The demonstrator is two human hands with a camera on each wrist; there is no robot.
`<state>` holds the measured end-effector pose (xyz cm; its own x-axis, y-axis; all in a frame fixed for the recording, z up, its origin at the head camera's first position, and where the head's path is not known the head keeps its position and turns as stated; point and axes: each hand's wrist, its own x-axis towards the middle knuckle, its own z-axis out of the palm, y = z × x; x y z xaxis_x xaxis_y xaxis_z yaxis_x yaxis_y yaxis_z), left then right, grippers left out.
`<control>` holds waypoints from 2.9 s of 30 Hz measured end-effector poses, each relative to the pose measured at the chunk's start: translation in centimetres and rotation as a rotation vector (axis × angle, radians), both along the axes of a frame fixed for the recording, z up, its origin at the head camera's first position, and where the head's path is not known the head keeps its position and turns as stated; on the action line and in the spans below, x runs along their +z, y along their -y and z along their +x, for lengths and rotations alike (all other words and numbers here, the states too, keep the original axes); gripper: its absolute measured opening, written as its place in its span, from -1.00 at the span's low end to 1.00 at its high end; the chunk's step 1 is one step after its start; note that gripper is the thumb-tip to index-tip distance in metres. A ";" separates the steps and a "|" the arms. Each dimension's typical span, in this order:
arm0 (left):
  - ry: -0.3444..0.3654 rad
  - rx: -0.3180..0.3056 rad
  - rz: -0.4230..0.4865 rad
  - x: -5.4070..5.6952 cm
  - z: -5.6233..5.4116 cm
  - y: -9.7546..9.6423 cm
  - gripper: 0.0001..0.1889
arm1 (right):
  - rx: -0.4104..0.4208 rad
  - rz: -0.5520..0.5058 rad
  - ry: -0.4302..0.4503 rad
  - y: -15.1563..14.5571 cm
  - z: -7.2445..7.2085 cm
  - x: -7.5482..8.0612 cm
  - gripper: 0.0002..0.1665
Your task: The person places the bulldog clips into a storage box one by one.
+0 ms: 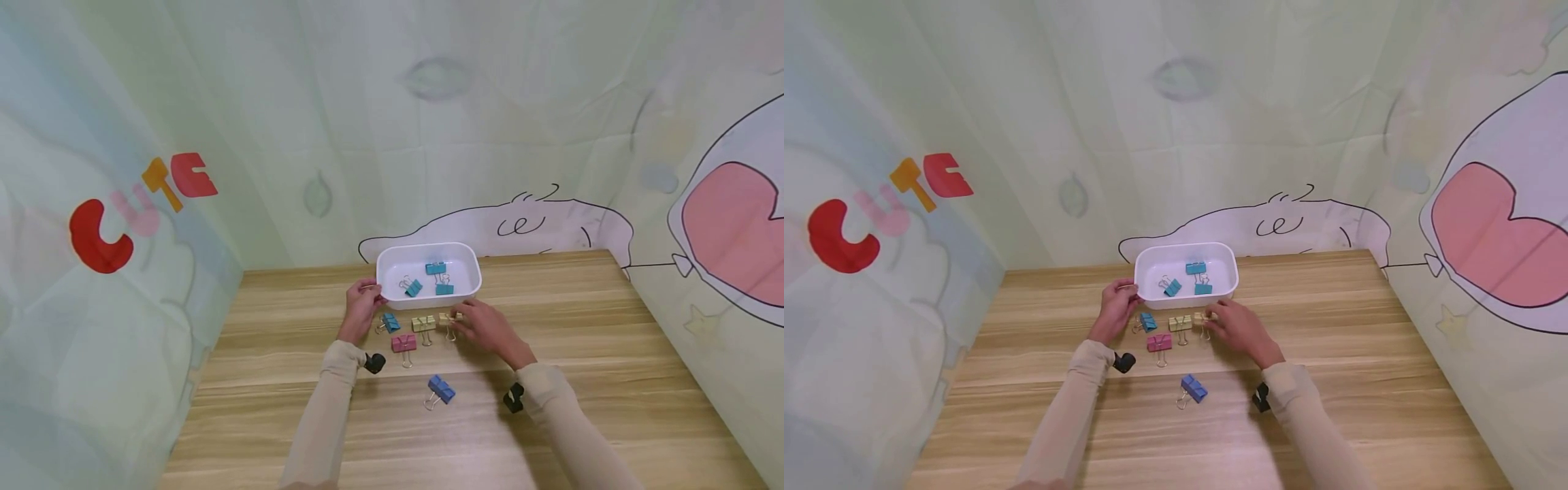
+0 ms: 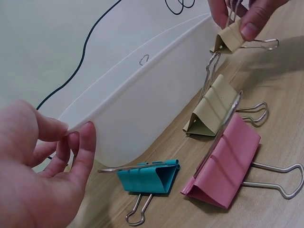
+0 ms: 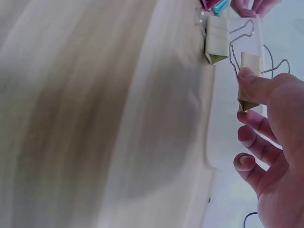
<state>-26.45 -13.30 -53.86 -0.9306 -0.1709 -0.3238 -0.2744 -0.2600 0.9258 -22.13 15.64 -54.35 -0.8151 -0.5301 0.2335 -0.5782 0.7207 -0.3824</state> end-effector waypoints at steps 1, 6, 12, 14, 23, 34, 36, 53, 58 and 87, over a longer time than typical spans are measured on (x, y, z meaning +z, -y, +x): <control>0.000 0.000 0.000 0.0 0.0 0.0 -0.64 | 0.004 -0.006 -0.011 0.1 0.0 0.2 -0.82; 0.002 0.005 -0.009 0.0 0.0 0.0 -0.65 | -0.006 -0.034 -0.067 0.5 -0.4 1.6 -0.82; 0.003 0.007 -0.010 0.1 0.1 -0.1 -0.64 | -0.041 -0.052 -0.097 0.8 -1.3 3.4 -0.82; 0.002 0.008 -0.010 0.1 0.2 -0.1 -0.63 | -0.046 -0.055 -0.104 1.0 -1.7 4.0 -0.81; -0.007 -0.005 0.001 0.1 0.3 -0.2 -0.59 | -0.070 -0.063 -0.117 1.7 -3.7 6.3 -0.77; -0.009 -0.013 0.013 0.1 0.0 -0.1 -0.60 | -0.121 -0.079 -0.087 3.7 -5.0 9.7 -0.69; -0.007 -0.014 0.017 0.1 0.0 -0.1 -0.61 | -0.139 -0.070 -0.093 4.1 -5.0 10.0 -0.68; -0.021 0.001 0.008 0.1 0.2 0.0 -0.62 | -0.200 -0.087 -0.086 4.6 -5.1 10.4 -0.42; -0.011 -0.002 0.004 0.0 0.1 0.0 -0.60 | -0.191 -0.092 -0.075 4.3 -5.1 10.2 -0.24; -0.076 0.022 0.035 -0.1 0.1 -0.3 -0.61 | 0.027 -0.047 -0.006 3.6 -1.7 5.3 -0.39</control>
